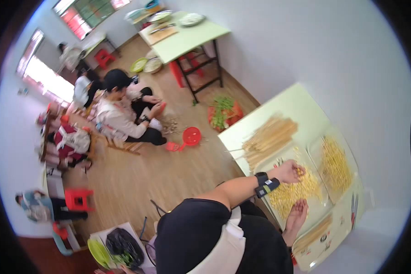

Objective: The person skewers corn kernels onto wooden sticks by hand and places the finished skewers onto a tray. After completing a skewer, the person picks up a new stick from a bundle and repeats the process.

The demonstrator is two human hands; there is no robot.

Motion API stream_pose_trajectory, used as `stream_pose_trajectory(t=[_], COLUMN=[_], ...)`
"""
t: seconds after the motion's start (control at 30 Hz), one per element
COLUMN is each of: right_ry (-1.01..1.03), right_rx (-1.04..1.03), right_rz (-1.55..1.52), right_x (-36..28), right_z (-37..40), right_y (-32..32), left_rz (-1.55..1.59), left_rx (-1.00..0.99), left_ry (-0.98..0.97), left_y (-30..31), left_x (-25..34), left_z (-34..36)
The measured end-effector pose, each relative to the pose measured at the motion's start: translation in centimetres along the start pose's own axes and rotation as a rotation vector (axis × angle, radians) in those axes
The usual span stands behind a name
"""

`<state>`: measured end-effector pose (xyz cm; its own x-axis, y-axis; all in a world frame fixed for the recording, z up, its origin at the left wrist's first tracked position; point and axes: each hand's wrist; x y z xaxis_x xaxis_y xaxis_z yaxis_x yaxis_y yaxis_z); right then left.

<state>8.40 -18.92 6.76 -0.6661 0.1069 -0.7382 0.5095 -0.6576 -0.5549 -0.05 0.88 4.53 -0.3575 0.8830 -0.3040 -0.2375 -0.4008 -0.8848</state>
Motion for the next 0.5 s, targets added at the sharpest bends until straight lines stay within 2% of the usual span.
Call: stream_pose_trajectory(t=[0.03, 0.1, 0.13, 0.2, 0.27, 0.3, 0.33, 0.4, 0.43, 0.5], right_ry=[-0.002, -0.024, -0.009, -0.003, -0.022, -0.014, 0.022, -0.013, 0.024, 0.067], right_rx=[-0.025, -0.028, -0.026, 0.001, 0.044, 0.019, 0.078, 0.117, 0.184, 0.188], right_rz=[0.013, 0.039, 0.061, 0.079, 0.052, 0.028, 0.008, -0.066, -0.09, -0.153], right_x=[-0.3, -0.9, -0.8, -0.2, -0.1, -0.2, -0.4, -0.8, -1.1, -1.8], right_z=[0.3, 0.7, 0.6, 0.9, 1.3, 1.6, 1.6, 1.8, 2.1, 2.4], right_y=[-0.4, -0.3, -0.1, 0.0, 0.5, 0.5, 0.6, 1.3, 1.8, 2.9], left_rz=[-0.002, 0.033, 0.045, -0.004, -0.021, -0.056, -0.096, -0.444, -0.572, -0.783], left_rx=[0.015, 0.267, 0.285, 0.188, 0.212, 0.172, 0.13, 0.263, 0.3, 0.312], left_ry=[0.053, -0.073, -0.065, -0.03, 0.017, 0.03, 0.05, 0.095, -0.024, -0.295], left_y=[-0.1, -1.5, -1.1, -0.2, 0.2, 0.5, 0.6, 1.8, 1.1, 0.9], left_x=[-0.5, -1.3, -1.1, -1.1, -1.3, -1.4, -1.2, 0.1, -0.2, 0.1], left_z=[-0.6, 0.7, 0.5, 0.1, -0.3, -0.2, -0.4, -1.2, -0.2, 0.6])
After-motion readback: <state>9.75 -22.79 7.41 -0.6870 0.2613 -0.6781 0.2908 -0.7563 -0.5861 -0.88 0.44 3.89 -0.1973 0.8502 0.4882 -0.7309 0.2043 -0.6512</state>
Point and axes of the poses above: each hand's wrist, its own z-axis away from the middle knuckle, its own y-axis out of the back of the hand, x = y × z, and after that the axes turned 9 degrees about z, right-handed
